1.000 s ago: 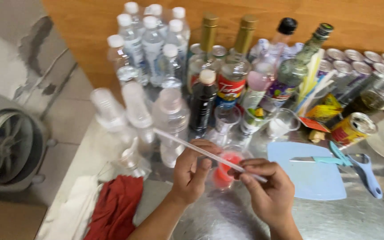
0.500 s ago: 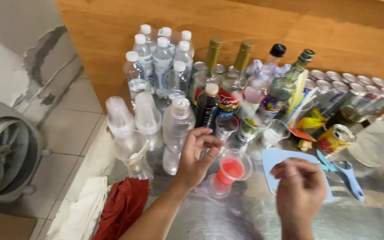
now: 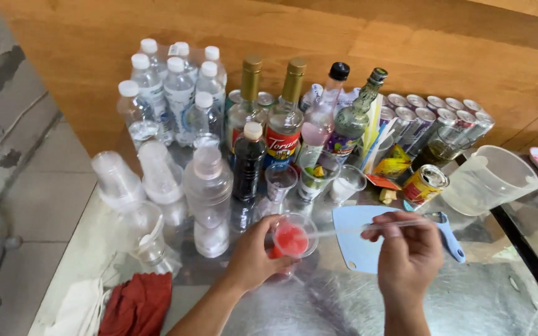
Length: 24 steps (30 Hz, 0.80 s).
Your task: A person prepares a drink by shaking it in a shaker, pouring it into a cup, and then cleans a glass with a cloth.
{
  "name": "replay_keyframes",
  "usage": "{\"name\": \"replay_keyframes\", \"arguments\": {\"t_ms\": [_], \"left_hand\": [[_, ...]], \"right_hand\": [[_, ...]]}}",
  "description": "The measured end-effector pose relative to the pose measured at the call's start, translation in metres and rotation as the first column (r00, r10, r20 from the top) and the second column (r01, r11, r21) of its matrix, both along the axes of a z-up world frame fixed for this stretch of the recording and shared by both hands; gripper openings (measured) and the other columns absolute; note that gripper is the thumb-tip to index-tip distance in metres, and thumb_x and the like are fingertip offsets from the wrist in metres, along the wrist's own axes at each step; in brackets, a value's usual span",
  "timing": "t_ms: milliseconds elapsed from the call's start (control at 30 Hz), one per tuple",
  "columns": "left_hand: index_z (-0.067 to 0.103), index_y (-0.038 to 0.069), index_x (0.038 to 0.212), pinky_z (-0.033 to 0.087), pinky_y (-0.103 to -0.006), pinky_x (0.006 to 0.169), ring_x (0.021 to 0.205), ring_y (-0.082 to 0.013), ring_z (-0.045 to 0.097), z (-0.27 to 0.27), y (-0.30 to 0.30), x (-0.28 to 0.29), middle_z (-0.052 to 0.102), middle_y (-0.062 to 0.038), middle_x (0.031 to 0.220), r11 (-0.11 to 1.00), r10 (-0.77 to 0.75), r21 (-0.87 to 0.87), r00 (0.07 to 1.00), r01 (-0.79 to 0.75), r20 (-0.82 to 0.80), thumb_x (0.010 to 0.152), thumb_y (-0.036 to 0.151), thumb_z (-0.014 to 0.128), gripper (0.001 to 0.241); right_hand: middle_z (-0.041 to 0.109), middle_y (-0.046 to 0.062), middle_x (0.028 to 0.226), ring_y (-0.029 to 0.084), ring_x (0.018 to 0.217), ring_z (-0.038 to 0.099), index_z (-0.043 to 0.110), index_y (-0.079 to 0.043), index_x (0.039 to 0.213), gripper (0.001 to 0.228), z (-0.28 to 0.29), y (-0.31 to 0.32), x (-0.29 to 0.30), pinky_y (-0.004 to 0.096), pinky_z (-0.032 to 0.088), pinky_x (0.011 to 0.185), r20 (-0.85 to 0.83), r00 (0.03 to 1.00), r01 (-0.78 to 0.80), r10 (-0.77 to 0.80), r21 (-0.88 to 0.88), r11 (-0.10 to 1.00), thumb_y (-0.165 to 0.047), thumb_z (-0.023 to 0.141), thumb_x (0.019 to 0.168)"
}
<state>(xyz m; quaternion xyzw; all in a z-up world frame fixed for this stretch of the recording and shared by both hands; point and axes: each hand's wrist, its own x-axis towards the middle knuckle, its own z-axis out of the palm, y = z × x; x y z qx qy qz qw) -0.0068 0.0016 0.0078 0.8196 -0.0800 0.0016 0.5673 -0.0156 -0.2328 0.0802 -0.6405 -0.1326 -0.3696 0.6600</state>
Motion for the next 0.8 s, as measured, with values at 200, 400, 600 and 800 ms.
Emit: {"name": "replay_keyframes", "arguments": {"t_ms": [200,400,600,800], "left_hand": [[0.06,0.017,0.134,0.056,-0.0383,0.096,0.114,-0.0247,0.069,-0.009,-0.001,0.002,0.072,-0.004,0.128,0.998,0.063,-0.021,0.996,-0.062,0.065,0.058,0.023,0.101,0.087],[0.058,0.013,0.141,0.053,-0.0384,0.104,0.125,-0.0252,0.066,-0.009,0.001,0.002,0.068,-0.007,0.14,0.983,0.144,-0.143,0.973,-0.119,0.183,0.066,0.027,0.09,0.082],[0.045,0.014,0.141,0.064,-0.031,0.088,0.121,-0.0258,0.071,-0.013,0.005,0.008,0.066,-0.015,0.139,0.897,0.235,-0.399,0.97,-0.19,0.067,0.061,0.041,0.092,0.096],[0.055,0.008,0.141,0.063,-0.0357,0.095,0.119,-0.0279,0.071,-0.006,0.014,0.008,0.066,-0.017,0.138,0.906,0.224,-0.411,0.938,-0.101,0.263,0.075,0.043,0.086,0.081]], "right_hand": [[0.071,0.019,0.093,0.025,0.069,0.074,0.059,0.002,0.112,0.016,-0.013,0.017,0.018,0.032,0.066,0.063,-0.124,0.99,-0.078,0.066,-0.097,0.992,0.002,0.062,0.097],[0.073,0.005,0.093,0.014,0.079,0.07,0.067,-0.01,0.1,0.015,-0.015,0.04,0.051,0.028,0.056,0.073,-0.341,0.933,-0.241,0.118,-0.347,0.906,-0.023,0.071,0.095],[0.065,0.012,0.133,0.022,0.118,0.064,0.055,-0.003,0.138,0.081,-0.058,0.046,0.066,0.038,0.053,0.101,-0.405,0.738,-0.651,0.54,-0.217,0.728,-0.056,0.076,0.081],[0.055,0.019,0.149,0.031,0.136,0.059,0.038,-0.004,0.153,0.096,-0.056,0.066,0.048,0.043,0.049,0.115,-0.569,0.556,-0.735,0.606,0.002,0.678,-0.035,0.086,0.075]]}}
